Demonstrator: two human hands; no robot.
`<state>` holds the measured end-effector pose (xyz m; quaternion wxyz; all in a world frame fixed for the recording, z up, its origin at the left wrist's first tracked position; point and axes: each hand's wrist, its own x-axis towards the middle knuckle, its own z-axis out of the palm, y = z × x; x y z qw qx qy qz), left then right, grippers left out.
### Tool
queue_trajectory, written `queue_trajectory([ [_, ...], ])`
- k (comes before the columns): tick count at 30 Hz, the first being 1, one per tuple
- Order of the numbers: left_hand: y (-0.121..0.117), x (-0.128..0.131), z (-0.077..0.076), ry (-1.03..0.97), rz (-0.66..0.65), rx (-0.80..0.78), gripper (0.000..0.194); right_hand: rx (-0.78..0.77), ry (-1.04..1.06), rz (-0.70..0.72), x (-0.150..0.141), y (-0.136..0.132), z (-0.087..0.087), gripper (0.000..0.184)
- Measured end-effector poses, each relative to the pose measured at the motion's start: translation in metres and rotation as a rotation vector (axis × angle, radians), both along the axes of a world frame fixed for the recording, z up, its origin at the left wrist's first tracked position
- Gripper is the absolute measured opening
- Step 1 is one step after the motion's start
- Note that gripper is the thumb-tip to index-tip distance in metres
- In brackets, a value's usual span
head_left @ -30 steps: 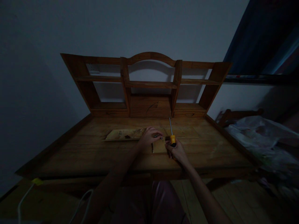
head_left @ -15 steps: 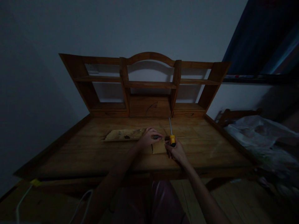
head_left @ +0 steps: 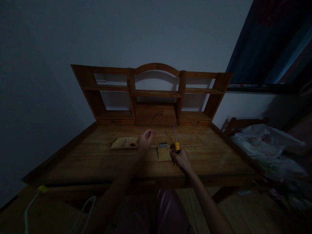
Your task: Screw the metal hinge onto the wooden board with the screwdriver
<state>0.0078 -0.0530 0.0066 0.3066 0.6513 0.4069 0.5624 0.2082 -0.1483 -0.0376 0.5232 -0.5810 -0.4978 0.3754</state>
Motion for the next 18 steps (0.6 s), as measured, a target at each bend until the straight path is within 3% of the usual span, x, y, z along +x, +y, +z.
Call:
queue_trajectory([
  [5, -0.033, -0.019, -0.021, 0.085, -0.016, -0.237, 0.018, 0.009, 0.007, -0.006, -0.001, -0.002, 0.002, 0.031],
  [9, -0.055, -0.013, -0.032, 0.115, -0.044, -0.499, 0.026, 0.022, 0.007, 0.001, 0.000, -0.002, 0.002, 0.031],
  [13, -0.054, 0.000, -0.029, 0.040, -0.208, -0.630, 0.032, 0.038, -0.007, 0.011, 0.001, -0.003, 0.001, 0.029],
  [18, -0.040, 0.014, -0.025, 0.025, -0.195, -0.752, 0.038, 0.045, -0.016, 0.021, 0.001, -0.003, 0.002, 0.028],
])
